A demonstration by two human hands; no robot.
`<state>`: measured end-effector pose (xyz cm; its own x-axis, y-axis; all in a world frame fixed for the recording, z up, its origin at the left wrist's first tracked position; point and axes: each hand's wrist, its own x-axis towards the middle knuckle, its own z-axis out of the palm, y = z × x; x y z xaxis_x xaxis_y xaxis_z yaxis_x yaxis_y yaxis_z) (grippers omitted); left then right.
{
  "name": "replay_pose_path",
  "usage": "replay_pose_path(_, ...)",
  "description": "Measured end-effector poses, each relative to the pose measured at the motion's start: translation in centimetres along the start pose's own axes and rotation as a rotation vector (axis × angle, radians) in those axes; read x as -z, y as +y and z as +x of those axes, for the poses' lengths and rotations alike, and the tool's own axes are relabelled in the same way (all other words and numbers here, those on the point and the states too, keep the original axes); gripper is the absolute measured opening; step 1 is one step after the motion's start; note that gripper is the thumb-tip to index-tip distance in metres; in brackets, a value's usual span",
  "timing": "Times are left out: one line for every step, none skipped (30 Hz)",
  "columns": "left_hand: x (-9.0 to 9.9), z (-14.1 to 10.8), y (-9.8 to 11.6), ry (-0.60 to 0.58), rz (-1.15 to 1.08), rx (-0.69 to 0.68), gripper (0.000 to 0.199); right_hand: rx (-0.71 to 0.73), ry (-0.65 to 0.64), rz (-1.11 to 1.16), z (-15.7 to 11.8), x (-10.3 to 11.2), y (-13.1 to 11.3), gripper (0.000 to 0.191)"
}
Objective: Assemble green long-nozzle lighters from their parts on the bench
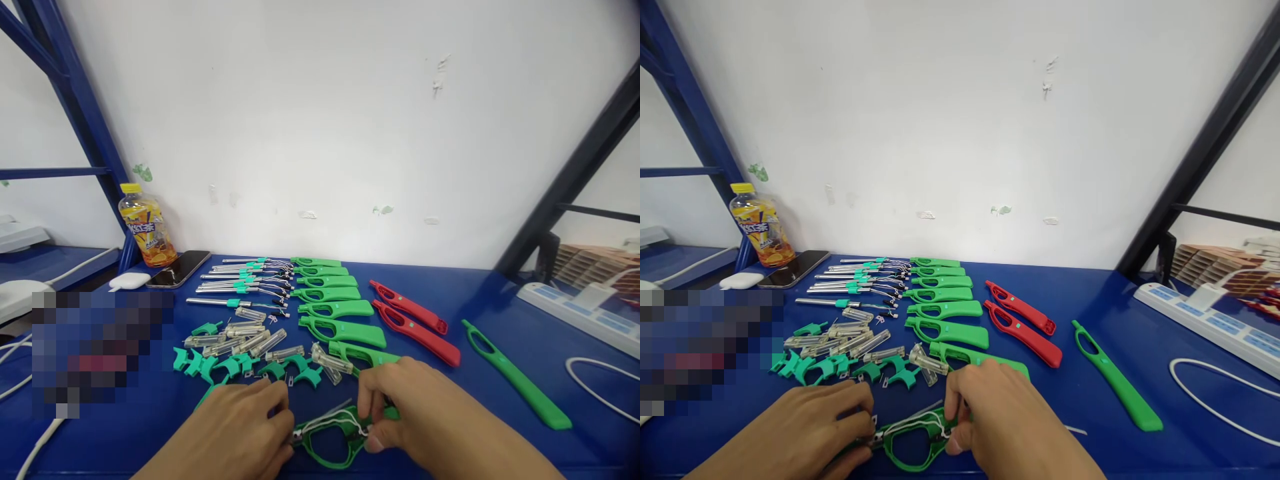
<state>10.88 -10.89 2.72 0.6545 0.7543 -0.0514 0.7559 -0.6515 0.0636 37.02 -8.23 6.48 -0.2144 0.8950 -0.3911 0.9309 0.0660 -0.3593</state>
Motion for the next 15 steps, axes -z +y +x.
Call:
replay_pose_path(-0.1,0.1,0.0,-0.008,-0.009,0.007,0.022,0.002,0.0,0.006,0.0,0.0,0.0,0.026)
replay_pose_path(-0.2,0.2,0.0,-0.006,-0.017,0.018,0.023,0.004,-0.004,0.013,0.1,0.0,-0.1,0.026)
replay_pose_path(-0.2,0.3,0.0,-0.002,-0.026,0.033,0.024,0.005,-0.009,0.016,0.2,0.0,-0.1,0.027)
replay_pose_path(-0.2,0.4,-0.1,-0.002,-0.035,0.048,0.024,0.007,-0.011,0.017,0.3,-0.1,-0.2,0.027)
replay_pose_path(-0.1,0.6,-0.2,-0.011,-0.041,0.069,0.025,0.015,-0.012,0.017,0.5,-0.2,-0.3,0.027)
replay_pose_path(0.0,0.7,-0.4,-0.03,-0.048,0.089,0.025,0.026,-0.006,0.015,0.7,-0.3,-0.4,0.027)
replay_pose_path(0.1,0.8,-0.6,-0.049,-0.054,0.109,0.026,0.044,0.0,0.013,0.8,-0.5,-0.6,0.026)
replay_pose_path(0.2,0.9,-0.9,-0.059,-0.06,0.125,0.028,0.063,0.006,0.01,1.0,-0.6,-0.8,0.024)
replay_pose_path(0.3,0.9,-1.1,-0.054,-0.069,0.136,0.03,0.083,0.014,0.008,1.1,-0.6,-1.1,0.023)
replay_pose_path(0.4,0.9,-1.4,-0.032,-0.08,0.144,0.031,0.094,0.012,0.006,1.1,-0.7,-1.3,0.023)
replay_pose_path(0.4,0.9,-1.7,-0.007,-0.09,0.15,0.032,0.099,0.008,0.004,1.2,-0.6,-1.6,0.023)
replay_pose_path(0.5,0.9,-1.9,0.012,-0.094,0.156,0.032,0.096,0.003,0.002,1.2,-0.6,-1.9,0.023)
replay_pose_path(0.5,0.9,-2.0,0.011,-0.092,0.162,0.033,0.093,0.0,-0.001,1.2,-0.5,-2.1,0.023)
replay_pose_path(0.6,0.9,-2.0,-0.007,-0.084,0.167,0.032,0.092,0.003,-0.004,1.1,-0.4,-2.2,0.023)
replay_pose_path(0.7,1.0,-2.0,-0.036,-0.073,0.167,0.032,0.095,0.007,-0.005,1.1,-0.3,-2.3,0.022)
